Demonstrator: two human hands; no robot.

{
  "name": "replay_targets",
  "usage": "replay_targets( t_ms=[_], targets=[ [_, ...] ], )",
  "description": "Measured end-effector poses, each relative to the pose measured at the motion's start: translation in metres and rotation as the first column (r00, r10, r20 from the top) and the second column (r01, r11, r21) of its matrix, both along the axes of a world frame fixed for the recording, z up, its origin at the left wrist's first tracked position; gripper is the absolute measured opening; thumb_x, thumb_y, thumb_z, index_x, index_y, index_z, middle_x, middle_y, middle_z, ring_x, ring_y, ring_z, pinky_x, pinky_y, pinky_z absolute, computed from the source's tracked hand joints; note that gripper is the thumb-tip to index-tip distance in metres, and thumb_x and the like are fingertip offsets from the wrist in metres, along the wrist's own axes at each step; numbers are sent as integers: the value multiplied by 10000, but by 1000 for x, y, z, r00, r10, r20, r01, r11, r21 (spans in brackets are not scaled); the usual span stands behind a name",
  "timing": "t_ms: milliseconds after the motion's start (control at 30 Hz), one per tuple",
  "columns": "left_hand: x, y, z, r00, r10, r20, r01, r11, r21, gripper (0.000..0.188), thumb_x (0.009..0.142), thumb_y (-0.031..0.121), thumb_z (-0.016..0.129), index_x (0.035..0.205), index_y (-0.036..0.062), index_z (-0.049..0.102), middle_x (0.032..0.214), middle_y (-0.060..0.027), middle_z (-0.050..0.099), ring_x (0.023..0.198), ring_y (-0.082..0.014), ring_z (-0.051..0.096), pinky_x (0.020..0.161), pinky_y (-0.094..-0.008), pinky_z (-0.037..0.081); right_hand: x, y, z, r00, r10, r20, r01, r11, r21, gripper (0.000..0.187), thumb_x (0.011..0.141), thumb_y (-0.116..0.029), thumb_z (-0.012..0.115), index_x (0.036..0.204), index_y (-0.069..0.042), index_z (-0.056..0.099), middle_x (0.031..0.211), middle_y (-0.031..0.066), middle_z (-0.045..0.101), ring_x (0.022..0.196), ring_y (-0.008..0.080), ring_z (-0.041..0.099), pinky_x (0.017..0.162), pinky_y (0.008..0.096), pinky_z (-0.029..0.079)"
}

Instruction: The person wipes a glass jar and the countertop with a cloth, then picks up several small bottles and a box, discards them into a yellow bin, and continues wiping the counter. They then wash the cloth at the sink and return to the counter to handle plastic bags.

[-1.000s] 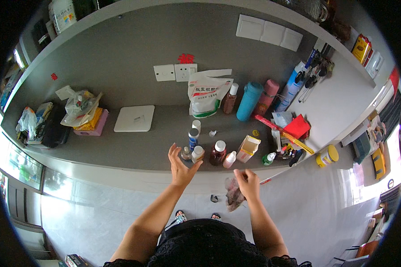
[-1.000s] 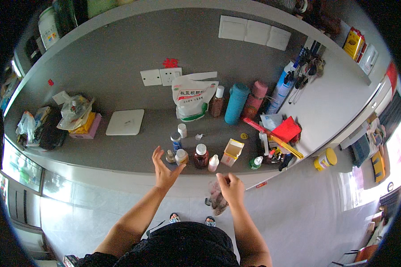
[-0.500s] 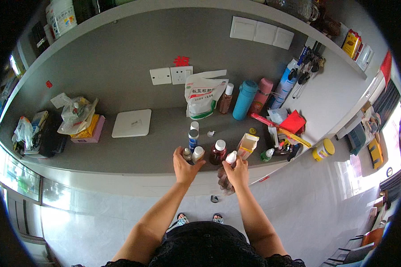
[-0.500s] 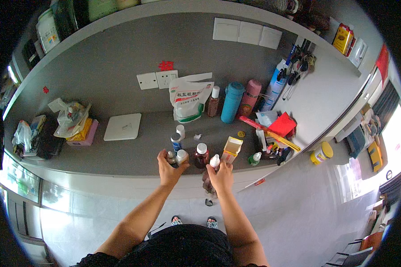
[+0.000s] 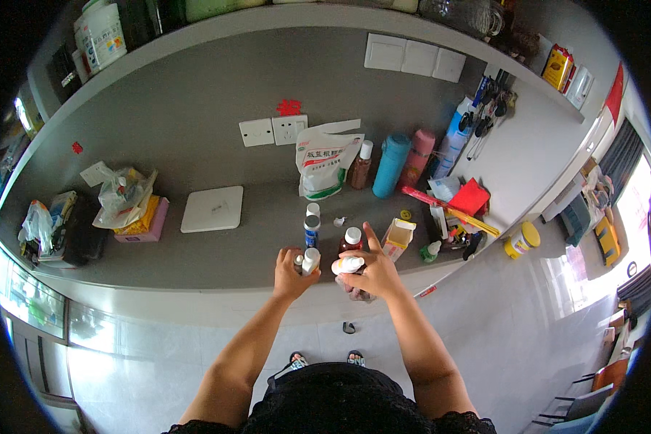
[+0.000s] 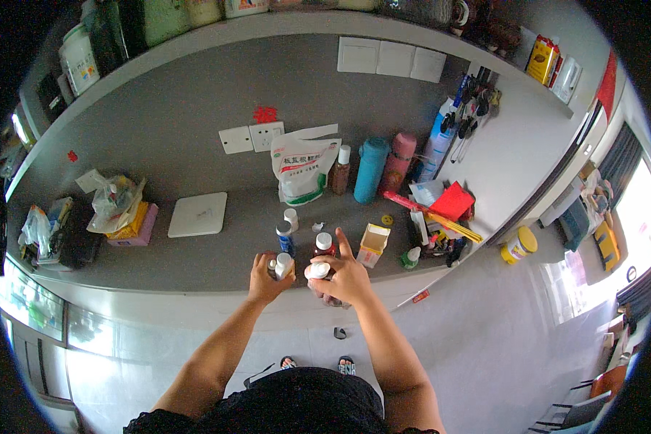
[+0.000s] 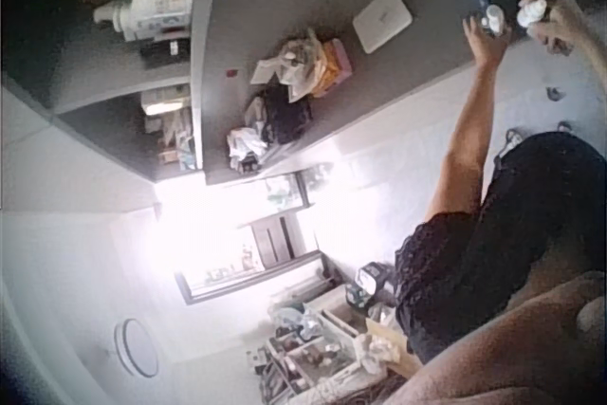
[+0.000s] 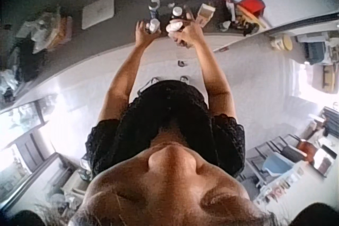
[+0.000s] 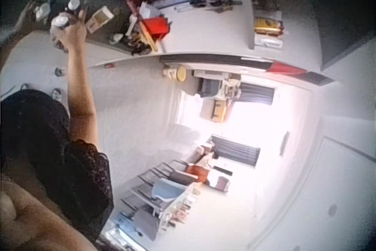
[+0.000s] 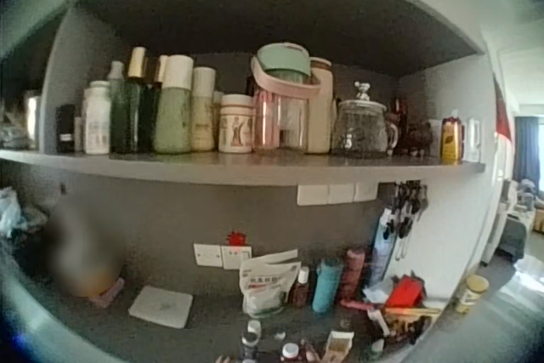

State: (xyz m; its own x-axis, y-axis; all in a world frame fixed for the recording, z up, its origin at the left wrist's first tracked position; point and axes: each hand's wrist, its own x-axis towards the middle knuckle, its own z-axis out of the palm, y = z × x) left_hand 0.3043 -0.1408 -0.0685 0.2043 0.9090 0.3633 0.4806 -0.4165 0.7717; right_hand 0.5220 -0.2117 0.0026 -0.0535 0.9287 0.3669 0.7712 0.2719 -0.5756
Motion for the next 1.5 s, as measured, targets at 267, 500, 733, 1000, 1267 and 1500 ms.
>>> replay_targets(
  t_ms=[267, 500, 733, 1000, 1267, 1500],
  targets=[
    [-5, 7, 35, 915, -377, 143, 374, 926, 49, 543, 558, 214, 845, 1023, 77, 599, 1496, -241, 144, 1354, -392, 265, 1000, -439, 382, -4, -4, 20, 990, 110, -83, -116, 991, -68, 457, 560, -250, 801, 1006, -210, 710, 1270, 187, 491, 1198, 318, 482, 960, 401, 437],
    [-1, 0, 53, 931, -309, 196, 313, 950, 11, 543, 568, 200, 828, 1042, 70, 597, 1482, -235, 130, 1340, -402, 280, 993, -442, 401, 11, -34, 24, 997, -8, -74, 5, 999, -40, 432, 567, -324, 809, 983, -259, 714, 1276, 131, 479, 1128, 293, 541, 904, 394, 482],
    [20, -47, 48, 851, -489, 191, 475, 872, 116, 573, 570, 154, 810, 1087, 80, 574, 1439, -232, 229, 1316, -374, 315, 958, -434, 414, 40, -82, 35, 996, -13, -86, 16, 999, 41, 434, 556, -284, 821, 970, -204, 721, 1176, 167, 578, 1179, 364, 490, 934, 426, 457],
    [115, -17, 62, 658, -697, 285, 723, 690, 16, 757, 549, 82, 806, 1255, 95, 531, 1496, -203, 142, 1250, -296, 441, 929, -363, 459, 88, -119, 49, 975, -216, -51, 216, 976, -4, 348, 596, -233, 800, 937, -250, 736, 1113, 43, 640, 1205, 292, 458, 944, 415, 454],
    [144, -23, 63, 821, -563, 97, 571, 809, -137, 1013, 529, 140, 808, 1411, 38, 320, 1482, -188, 213, 1327, -283, 336, 1042, -337, 350, 110, -133, 55, 960, -228, -164, 225, 974, -36, 407, 591, -235, 807, 990, -222, 726, 1221, 167, 545, 1172, 320, 508, 942, 406, 452],
    [137, -67, 88, 695, -628, 349, 691, 718, -84, 986, 543, 118, 781, 1408, 8, 319, 1409, -206, 326, 1250, -274, 413, 1021, -351, 345, 109, -148, 64, 935, -300, -191, 285, 953, -103, 399, 588, -240, 793, 979, -200, 723, 1228, 202, 533, 1184, 347, 491, 958, 412, 434]
  ],
)
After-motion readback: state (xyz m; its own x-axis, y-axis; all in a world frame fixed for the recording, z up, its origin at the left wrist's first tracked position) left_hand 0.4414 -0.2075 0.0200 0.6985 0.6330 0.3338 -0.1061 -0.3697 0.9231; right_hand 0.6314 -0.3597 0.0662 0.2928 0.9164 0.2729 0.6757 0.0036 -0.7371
